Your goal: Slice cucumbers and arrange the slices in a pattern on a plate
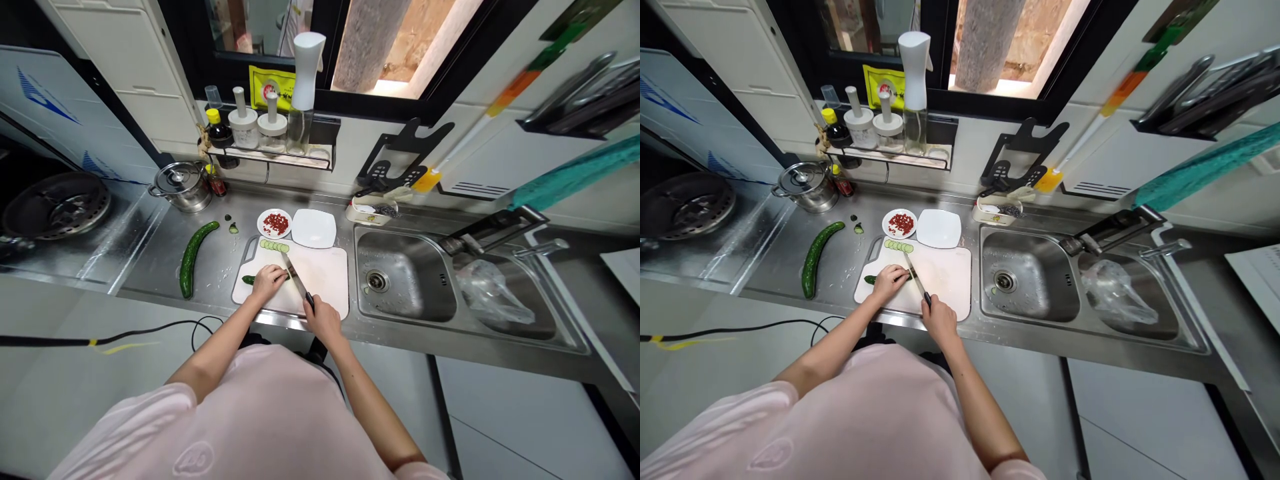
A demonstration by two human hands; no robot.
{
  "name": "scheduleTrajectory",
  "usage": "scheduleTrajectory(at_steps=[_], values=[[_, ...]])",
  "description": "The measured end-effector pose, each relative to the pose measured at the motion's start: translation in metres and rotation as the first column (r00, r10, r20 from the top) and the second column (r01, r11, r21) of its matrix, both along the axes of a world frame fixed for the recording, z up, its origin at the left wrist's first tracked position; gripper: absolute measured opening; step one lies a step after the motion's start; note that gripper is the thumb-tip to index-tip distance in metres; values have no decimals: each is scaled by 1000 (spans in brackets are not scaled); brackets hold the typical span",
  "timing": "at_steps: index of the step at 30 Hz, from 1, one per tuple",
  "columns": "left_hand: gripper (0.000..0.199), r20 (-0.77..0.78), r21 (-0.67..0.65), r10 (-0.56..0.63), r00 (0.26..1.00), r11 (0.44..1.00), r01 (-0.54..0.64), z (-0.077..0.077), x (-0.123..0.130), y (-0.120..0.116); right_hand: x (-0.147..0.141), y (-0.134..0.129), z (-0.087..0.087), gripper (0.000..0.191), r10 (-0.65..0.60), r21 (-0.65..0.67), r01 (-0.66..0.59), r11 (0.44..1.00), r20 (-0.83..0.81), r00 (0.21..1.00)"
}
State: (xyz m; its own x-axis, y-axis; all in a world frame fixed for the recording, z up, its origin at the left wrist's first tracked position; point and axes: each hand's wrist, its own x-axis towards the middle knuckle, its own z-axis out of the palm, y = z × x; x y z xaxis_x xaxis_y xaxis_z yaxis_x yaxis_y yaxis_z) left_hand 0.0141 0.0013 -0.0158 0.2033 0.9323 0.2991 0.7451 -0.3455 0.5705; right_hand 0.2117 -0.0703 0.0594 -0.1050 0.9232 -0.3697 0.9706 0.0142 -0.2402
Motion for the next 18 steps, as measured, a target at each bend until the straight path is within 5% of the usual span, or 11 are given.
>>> scheduleTrajectory(at_steps=[18], values=[[18,-18,8,4,1000,1000,-4,-3,0,0,-4,-2,-1,33,12,-11,-11,1000,13,1000]])
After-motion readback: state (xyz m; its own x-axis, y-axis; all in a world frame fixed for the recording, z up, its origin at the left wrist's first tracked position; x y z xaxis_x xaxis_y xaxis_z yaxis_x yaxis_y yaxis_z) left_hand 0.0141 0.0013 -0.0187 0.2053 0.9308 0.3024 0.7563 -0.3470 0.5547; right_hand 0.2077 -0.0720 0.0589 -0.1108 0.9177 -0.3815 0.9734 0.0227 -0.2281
